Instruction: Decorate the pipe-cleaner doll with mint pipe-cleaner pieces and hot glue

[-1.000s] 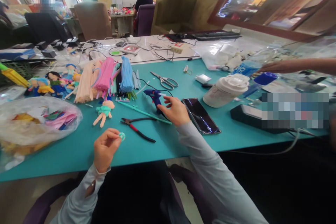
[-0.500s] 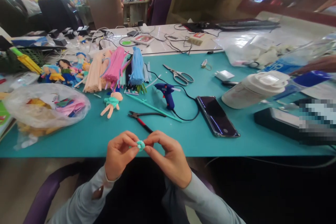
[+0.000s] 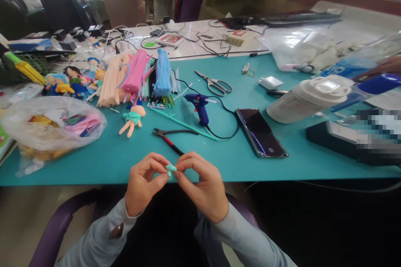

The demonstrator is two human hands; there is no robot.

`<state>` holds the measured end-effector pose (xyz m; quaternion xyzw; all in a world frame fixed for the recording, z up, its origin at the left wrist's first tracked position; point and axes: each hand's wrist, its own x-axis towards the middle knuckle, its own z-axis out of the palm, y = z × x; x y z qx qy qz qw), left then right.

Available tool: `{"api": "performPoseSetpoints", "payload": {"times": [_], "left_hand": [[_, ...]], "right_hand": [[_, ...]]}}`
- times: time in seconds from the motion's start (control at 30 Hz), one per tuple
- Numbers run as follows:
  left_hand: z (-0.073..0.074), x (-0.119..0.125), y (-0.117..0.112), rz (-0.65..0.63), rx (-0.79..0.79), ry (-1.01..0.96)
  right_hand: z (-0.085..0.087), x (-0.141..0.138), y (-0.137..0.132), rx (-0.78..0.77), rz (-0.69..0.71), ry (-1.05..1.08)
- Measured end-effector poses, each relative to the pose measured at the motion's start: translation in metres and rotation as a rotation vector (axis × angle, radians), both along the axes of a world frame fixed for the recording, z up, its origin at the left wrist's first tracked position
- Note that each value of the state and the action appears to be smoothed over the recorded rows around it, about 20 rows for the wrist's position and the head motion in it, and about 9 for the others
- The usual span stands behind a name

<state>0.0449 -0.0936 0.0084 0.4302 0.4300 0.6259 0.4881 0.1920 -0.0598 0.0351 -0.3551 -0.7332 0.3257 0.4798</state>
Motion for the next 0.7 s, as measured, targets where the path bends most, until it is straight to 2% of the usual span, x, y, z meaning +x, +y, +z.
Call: {"api": "performPoseSetpoints", "payload": {"times": [0.17, 0.27, 0.47, 0.7], "left_hand": [[0.008, -0.004, -0.002, -0.052, -0.234, -0.087], [0.014, -0.005, -0.003, -0.085, -0.328, -0.136], [0.023, -0.003, -0.001, -0.072, -0.479, -0.24], [0.026, 0.0, 0.001, -0.078, -0.524, -0.273]], "right_hand": [[-0.003, 0.003, 0.001, 0.301, -0.074, -0.187], [-0.005, 0.003, 0.002, 0.403, -0.069, -0.234], [-0.006, 0.004, 0.002, 0.469, -0.035, -0.262], [-0.007, 0.004, 0.001, 0.469, -0.036, -0.269]]}}
